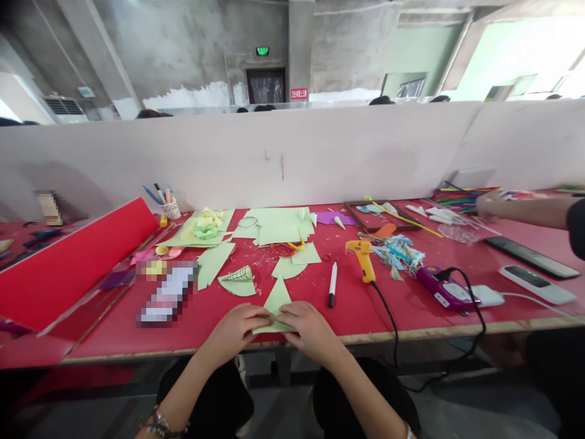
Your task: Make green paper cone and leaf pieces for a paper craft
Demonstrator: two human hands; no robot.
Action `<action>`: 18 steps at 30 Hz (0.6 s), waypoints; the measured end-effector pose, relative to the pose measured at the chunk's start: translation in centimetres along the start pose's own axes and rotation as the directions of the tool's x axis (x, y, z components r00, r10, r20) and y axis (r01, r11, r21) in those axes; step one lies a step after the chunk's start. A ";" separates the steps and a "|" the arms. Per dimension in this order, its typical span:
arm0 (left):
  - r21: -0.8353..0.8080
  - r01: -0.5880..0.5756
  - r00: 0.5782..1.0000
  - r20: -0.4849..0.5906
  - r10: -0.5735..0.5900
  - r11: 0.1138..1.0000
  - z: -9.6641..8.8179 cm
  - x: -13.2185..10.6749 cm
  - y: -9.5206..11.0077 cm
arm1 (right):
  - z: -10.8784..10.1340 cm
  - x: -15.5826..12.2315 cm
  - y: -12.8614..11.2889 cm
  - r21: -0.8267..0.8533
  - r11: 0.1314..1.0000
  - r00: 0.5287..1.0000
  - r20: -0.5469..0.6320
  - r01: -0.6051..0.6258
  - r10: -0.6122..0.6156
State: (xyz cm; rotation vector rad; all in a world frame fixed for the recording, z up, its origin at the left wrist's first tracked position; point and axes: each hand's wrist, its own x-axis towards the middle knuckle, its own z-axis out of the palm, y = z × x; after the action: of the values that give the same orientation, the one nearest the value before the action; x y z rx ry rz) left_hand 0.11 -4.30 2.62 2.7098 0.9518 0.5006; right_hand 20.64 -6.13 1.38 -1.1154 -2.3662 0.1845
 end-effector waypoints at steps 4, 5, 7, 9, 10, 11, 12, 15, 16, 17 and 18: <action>0.067 0.103 0.994 -0.051 -0.100 0.992 0.2 -0.3 0.1 | 0.4 0.2 0.6 0.053 0.998 1.000 0.001 0.022 -0.023; 0.092 0.129 0.991 -0.059 -0.124 0.987 0.3 -0.2 0.2 | 0.5 0.4 0.8 0.077 0.997 1.000 0.004 0.025 -0.026; 0.110 0.179 0.982 -0.079 -0.171 0.978 0.6 0.0 0.3 | 0.8 0.7 1.0 0.151 0.988 1.000 -0.001 -0.006 0.006; 0.092 0.253 0.964 -0.108 -0.243 0.963 0.8 0.2 0.2 | 1.0 1.1 1.1 0.221 0.972 0.997 -0.013 -0.076 0.081; 0.073 0.296 0.951 -0.120 -0.286 0.952 0.9 0.2 0.1 | 1.2 1.3 1.1 0.233 0.965 0.992 -0.019 -0.117 0.125; 0.052 0.335 0.937 -0.128 -0.326 0.941 1.0 0.3 0.0 | 1.3 1.5 1.0 0.229 0.961 0.986 -0.022 -0.158 0.167; 0.027 0.366 0.924 -0.132 -0.360 0.930 1.0 0.3 -0.1 | 1.3 1.6 1.0 0.211 0.957 0.978 -0.024 -0.197 0.207; -0.052 0.405 0.905 -0.118 -0.409 0.913 0.9 0.1 -0.4 | 1.3 2.0 0.8 0.170 0.941 0.952 -0.031 -0.294 0.303; -0.071 0.403 0.906 -0.110 -0.408 0.913 0.8 0.0 -0.4 | 1.2 2.1 0.8 0.184 0.935 0.950 -0.022 -0.304 0.313; -0.084 0.392 0.912 -0.099 -0.399 0.916 0.6 -0.1 -0.4 | 1.0 2.1 0.9 0.210 0.932 0.953 -0.002 -0.297 0.304; -0.090 0.377 0.919 -0.092 -0.384 0.922 0.5 -0.2 -0.4 | 0.8 2.0 1.0 0.244 0.930 0.961 0.027 -0.274 0.276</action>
State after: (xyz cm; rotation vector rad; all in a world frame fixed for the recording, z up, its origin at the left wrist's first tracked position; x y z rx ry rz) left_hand -0.07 -4.15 2.01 2.3671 1.4212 0.5896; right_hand 19.87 -3.86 1.11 -1.3141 -2.0998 0.5557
